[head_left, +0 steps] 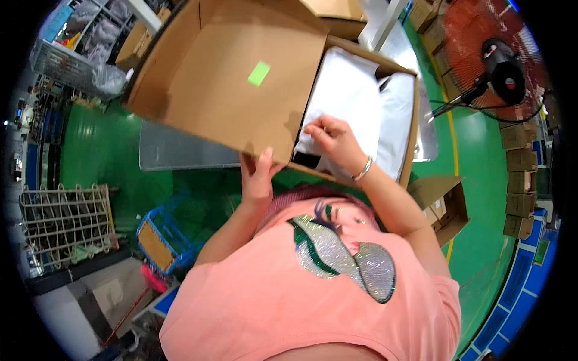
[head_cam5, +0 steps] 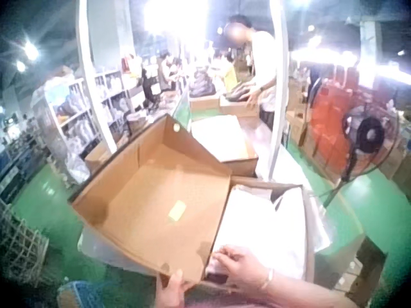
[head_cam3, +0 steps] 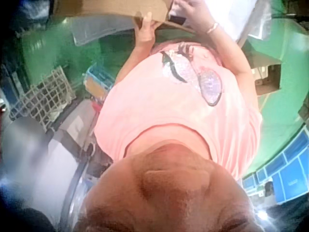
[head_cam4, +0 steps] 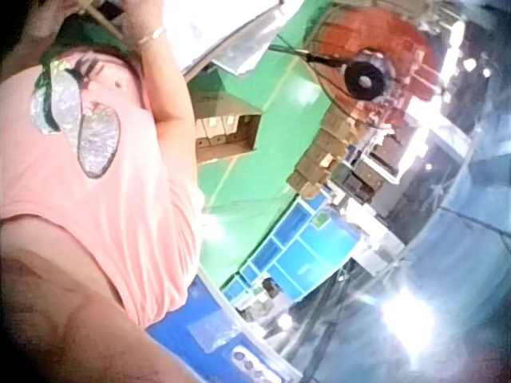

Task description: The person packs shoes into boxes by taking boxes from a larger container, placing shoes inside, and then setting the packed boxes onto a conveyor belt.

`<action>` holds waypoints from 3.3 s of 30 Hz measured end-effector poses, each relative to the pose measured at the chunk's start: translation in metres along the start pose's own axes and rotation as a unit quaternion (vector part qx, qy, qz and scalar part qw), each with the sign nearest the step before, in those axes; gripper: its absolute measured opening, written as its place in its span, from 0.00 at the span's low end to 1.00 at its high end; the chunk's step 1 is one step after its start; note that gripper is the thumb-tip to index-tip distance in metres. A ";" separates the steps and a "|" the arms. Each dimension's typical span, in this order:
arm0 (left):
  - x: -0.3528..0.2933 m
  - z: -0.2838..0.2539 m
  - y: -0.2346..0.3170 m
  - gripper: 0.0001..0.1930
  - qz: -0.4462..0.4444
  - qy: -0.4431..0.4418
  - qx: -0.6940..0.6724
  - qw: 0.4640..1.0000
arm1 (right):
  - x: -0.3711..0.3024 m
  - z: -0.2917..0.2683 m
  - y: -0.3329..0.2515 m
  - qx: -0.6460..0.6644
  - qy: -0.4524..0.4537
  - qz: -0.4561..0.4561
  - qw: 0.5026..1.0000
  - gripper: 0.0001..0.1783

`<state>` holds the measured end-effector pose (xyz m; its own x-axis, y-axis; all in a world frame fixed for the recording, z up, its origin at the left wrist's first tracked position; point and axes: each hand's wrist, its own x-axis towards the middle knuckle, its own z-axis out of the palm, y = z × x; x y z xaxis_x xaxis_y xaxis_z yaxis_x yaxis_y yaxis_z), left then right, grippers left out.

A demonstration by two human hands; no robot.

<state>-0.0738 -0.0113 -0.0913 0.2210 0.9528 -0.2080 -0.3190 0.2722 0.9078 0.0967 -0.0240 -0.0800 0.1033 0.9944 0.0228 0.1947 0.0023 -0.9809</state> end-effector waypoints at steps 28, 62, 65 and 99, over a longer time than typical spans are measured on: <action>-0.030 -0.033 0.150 0.30 0.571 -0.107 0.368 0.726 | -0.116 -0.164 0.077 -0.145 0.167 0.246 0.944 0.12; -0.049 0.136 0.115 0.37 0.673 -0.045 0.676 0.297 | -0.345 -0.097 0.193 0.060 0.588 0.406 0.697 0.12; -0.069 0.123 0.101 0.36 0.706 -0.026 0.651 0.278 | -0.385 -0.095 0.227 0.045 0.620 0.430 0.654 0.11; -0.249 0.204 0.002 0.15 0.231 -0.129 0.891 0.370 | -0.550 -0.253 0.557 0.029 0.605 0.560 0.566 0.36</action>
<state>0.0591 -0.2754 0.0366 0.6758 0.7355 -0.0486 0.6850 -0.6510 -0.3271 0.3948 -0.5962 -0.5902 0.7283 -0.4236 -0.5387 -0.6826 -0.5185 -0.5150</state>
